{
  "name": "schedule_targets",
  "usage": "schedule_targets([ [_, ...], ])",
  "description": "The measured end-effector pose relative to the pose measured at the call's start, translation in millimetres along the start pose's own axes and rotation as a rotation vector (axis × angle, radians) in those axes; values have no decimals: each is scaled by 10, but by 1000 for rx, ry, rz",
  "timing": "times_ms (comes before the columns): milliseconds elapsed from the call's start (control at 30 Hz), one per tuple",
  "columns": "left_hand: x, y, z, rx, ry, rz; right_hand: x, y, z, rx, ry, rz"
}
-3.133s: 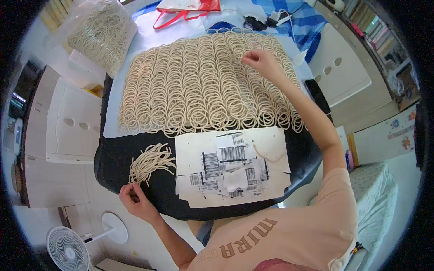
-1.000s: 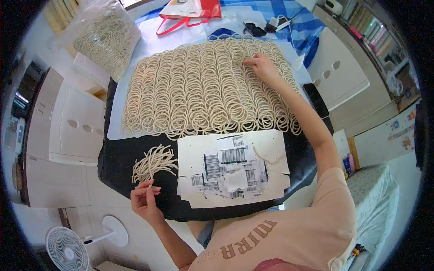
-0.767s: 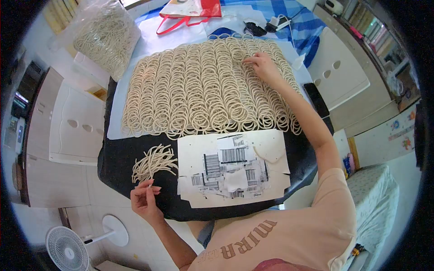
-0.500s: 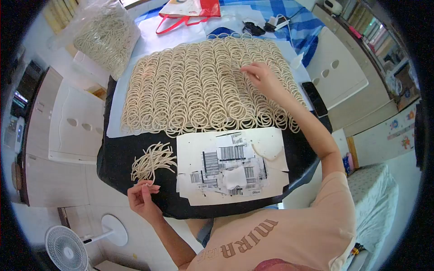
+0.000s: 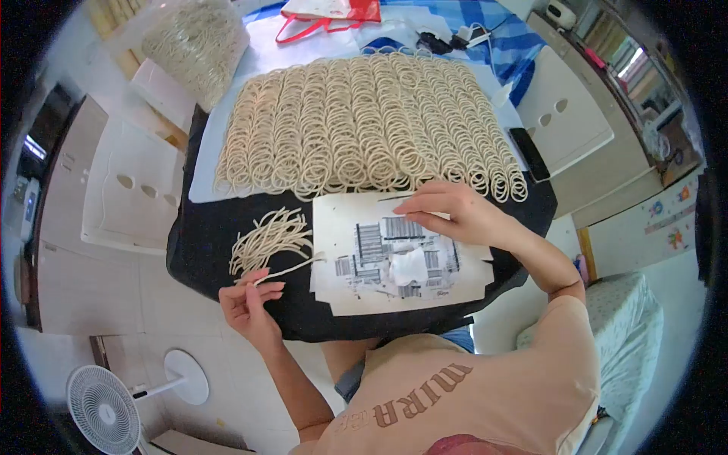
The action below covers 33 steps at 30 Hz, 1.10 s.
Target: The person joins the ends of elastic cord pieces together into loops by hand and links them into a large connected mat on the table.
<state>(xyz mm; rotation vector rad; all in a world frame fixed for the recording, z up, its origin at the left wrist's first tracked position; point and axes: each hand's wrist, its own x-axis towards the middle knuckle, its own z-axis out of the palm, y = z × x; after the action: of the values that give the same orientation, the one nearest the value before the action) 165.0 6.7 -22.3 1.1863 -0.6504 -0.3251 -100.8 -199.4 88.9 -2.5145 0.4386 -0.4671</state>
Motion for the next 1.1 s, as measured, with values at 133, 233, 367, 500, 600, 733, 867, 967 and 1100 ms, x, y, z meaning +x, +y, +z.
schedule_targets([
  [133,18,5,-5,-5,-76,21,119,-225,121,1,-7,0],
  [233,25,35,-11,13,-158,-15,189,-372,185,0,-16,35],
  [367,23,37,-28,51,-223,-54,210,-454,358,-23,13,44],
  [500,38,14,-43,102,-241,-40,231,-536,487,11,32,30],
  [600,81,84,-18,176,-256,4,273,-582,544,40,38,38],
  [733,97,56,-41,225,-243,50,398,-586,581,69,-4,-41],
  [867,73,45,-38,261,-200,44,558,-579,570,79,-75,-148],
  [967,56,46,-31,242,-147,29,649,-601,565,126,-128,-245],
  [1100,-2,116,-2,275,-95,43,628,-618,591,194,-234,-365],
])
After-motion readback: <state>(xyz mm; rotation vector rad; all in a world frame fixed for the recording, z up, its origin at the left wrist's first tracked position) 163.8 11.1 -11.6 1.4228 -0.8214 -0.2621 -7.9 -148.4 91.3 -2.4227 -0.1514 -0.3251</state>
